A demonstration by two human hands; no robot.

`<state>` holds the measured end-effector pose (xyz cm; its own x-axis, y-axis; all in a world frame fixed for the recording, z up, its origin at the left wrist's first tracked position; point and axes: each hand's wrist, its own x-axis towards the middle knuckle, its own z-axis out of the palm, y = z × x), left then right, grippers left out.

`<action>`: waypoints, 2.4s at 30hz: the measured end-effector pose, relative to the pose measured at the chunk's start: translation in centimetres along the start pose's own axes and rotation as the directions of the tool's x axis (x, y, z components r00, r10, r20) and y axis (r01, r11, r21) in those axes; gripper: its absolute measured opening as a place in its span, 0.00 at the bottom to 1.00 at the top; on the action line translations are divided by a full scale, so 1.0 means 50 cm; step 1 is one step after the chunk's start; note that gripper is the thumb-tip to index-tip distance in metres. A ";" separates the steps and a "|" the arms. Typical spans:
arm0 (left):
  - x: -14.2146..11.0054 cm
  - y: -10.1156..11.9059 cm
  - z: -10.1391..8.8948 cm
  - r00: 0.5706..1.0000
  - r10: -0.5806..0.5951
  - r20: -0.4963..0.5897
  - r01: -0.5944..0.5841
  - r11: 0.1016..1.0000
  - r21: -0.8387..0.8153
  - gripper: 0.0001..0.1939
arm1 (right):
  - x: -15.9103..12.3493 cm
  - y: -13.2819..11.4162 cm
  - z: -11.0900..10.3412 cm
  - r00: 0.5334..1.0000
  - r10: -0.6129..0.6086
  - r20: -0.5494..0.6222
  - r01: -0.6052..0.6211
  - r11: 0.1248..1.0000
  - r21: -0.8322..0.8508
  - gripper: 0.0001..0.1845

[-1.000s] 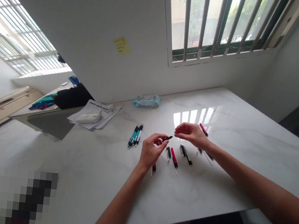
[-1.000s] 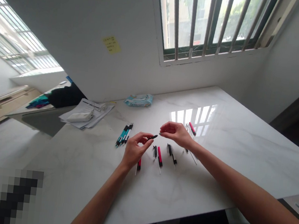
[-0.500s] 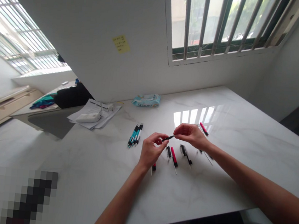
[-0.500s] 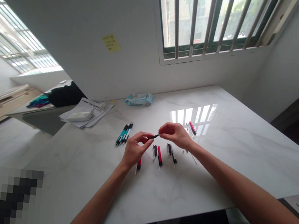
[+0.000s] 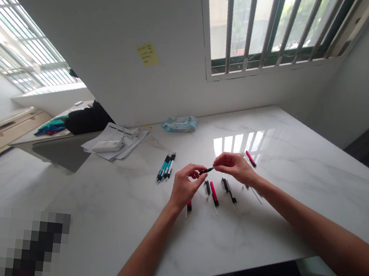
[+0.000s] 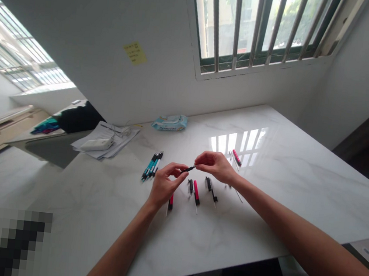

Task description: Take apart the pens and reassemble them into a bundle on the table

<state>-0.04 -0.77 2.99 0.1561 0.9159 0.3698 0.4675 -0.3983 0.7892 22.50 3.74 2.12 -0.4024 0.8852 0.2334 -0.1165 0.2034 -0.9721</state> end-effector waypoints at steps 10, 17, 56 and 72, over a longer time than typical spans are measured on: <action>0.001 0.002 -0.002 1.000 0.023 0.003 -0.023 1.000 0.021 0.06 | -0.006 0.000 0.004 1.000 -0.009 0.011 0.009 0.998 -0.069 0.16; 0.001 0.002 -0.002 1.000 0.017 0.000 -0.017 0.999 0.034 0.07 | -0.006 -0.002 0.002 0.999 -0.044 0.009 0.044 0.994 -0.102 0.15; -0.001 0.004 0.000 0.999 0.019 0.031 -0.020 0.999 0.027 0.07 | -0.012 -0.008 -0.005 0.991 -0.065 0.114 0.111 0.882 -0.457 0.14; -0.001 0.007 0.001 0.999 0.011 0.039 -0.012 1.000 0.018 0.05 | -0.014 -0.013 -0.006 0.987 -0.073 0.142 0.135 0.856 -0.499 0.12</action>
<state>0.15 -0.92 3.22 0.1951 0.9125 0.3595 0.4808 -0.4084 0.7759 23.15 3.12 2.55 -0.5175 0.7998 0.3043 0.2995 0.5024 -0.8111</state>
